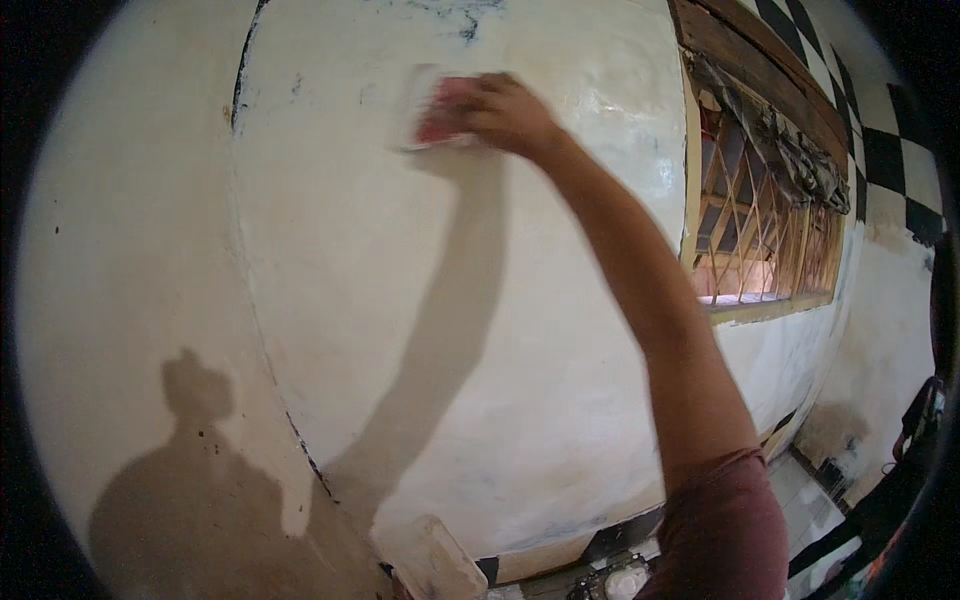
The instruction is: The person applies a white plaster-like substance to a wall corner and surface using a spreader, picking up more material from a small container as needed.
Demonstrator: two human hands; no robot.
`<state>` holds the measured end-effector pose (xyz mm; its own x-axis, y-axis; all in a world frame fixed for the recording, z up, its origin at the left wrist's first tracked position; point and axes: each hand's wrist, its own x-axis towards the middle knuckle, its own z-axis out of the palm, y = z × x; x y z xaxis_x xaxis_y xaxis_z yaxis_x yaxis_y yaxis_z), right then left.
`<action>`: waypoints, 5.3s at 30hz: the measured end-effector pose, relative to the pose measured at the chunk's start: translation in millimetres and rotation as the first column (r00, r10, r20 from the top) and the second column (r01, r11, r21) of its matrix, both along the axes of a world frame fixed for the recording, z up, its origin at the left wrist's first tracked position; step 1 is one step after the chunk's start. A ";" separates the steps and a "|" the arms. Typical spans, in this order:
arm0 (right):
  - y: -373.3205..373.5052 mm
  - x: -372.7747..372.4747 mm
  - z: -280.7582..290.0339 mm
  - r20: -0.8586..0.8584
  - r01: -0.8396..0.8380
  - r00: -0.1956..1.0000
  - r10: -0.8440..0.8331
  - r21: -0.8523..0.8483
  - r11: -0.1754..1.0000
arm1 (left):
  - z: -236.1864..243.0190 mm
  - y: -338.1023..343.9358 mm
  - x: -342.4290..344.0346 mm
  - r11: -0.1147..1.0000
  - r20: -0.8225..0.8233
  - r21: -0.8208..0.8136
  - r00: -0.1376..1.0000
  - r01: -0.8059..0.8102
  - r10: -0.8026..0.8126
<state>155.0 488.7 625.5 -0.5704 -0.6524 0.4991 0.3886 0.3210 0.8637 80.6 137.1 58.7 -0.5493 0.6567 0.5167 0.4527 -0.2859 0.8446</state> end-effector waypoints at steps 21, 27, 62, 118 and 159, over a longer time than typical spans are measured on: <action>-90.9 -115.5 14.2 -0.098 0.273 0.956 -0.278 -0.061 0.960 | -5.2 13.4 5.5 0.974 0.525 0.149 0.821 0.168 -0.222; 21.2 20.5 5.7 -0.101 0.076 0.992 -0.074 0.014 0.997 | -24.4 11.9 5.3 0.874 0.790 0.469 0.384 0.124 -0.478; -40.5 64.4 -137.3 -0.208 0.275 0.890 -0.405 -0.464 0.842 | 3.2 7.1 -6.1 0.679 0.698 0.692 0.014 0.244 -0.716; -203.2 190.0 -463.4 -0.941 -0.653 0.176 -0.289 0.108 -0.750 | 11.5 -98.6 128.4 0.834 0.845 0.528 -0.001 0.161 -0.535; -510.0 258.1 -518.0 -0.041 -0.077 0.997 -0.066 -0.454 -0.887 | -5.3 -255.6 140.4 0.830 0.943 0.331 -0.139 0.448 -0.301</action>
<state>413.1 -21.3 107.5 -0.5212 0.8443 -0.1246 0.3573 0.0833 -0.9303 221.0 -118.5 53.4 -0.0855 0.9529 -0.2909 -0.9369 0.0224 0.3489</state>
